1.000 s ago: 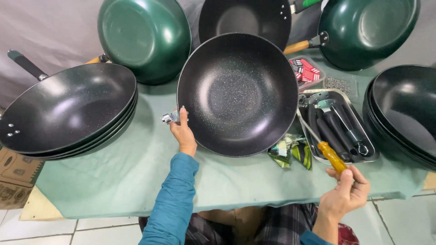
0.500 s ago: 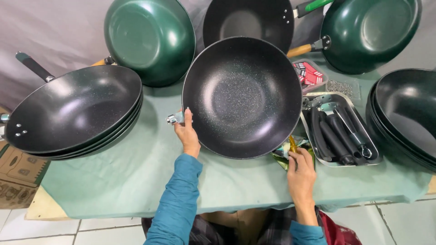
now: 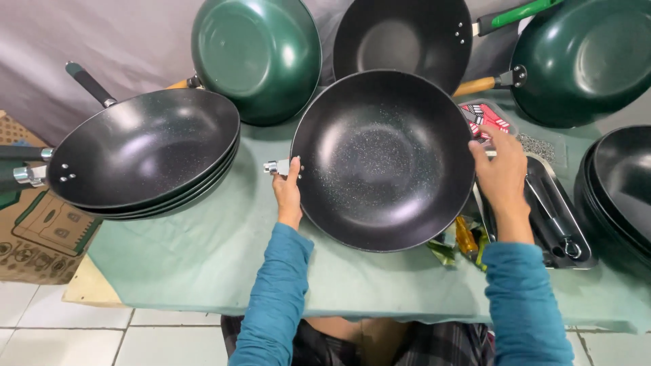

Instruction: Attaching a handle to a wok using a screwdriver and screws.

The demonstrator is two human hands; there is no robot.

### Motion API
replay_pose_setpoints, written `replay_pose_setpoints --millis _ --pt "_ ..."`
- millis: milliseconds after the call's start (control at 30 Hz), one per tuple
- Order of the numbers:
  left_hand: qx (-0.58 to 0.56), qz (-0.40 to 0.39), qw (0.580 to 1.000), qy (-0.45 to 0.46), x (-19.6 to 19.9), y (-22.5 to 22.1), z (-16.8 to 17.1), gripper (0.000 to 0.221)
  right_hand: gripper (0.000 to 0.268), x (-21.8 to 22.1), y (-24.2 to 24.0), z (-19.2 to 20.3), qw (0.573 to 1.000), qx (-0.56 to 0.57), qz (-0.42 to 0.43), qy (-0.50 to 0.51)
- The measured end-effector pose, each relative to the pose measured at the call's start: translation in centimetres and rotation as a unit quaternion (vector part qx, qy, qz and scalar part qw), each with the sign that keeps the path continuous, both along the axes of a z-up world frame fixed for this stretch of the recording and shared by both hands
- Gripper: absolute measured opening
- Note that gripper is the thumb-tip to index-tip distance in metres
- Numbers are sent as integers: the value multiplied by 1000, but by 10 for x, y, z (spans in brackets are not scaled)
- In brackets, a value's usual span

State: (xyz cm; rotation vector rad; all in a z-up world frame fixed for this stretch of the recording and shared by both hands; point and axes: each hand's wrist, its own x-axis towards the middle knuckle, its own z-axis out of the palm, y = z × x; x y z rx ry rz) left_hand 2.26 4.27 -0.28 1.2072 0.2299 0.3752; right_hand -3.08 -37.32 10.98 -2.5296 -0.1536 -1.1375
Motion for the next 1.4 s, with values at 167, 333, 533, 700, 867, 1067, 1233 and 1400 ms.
replay_pose_setpoints --millis 167,333,533,700,867,1067,1233,1400 --pt "-4 -40 999 7 1 16 7 51 37 42 -4 30 987 69 43 142" --pt "13 -75 997 22 -23 14 40 62 35 56 -8 12 957 128 73 251" --pt "-129 -125 984 2 -49 3 86 41 32 32 -7 -4 946 210 53 242" --pt "-231 -138 962 41 -83 -19 126 55 25 -2 -22 -60 921 304 5 244" --pt "-290 -225 929 45 -58 0 87 37 23 -68 11 -72 885 413 -35 210" --pt "-307 -237 919 67 -73 4 104 42 15 -117 49 -90 817 551 -41 165" --pt "-318 -241 913 85 -103 16 108 47 24 -142 71 -116 786 596 -18 164" --pt "-332 -249 903 111 -133 26 106 52 37 -178 112 -78 700 673 -25 236"
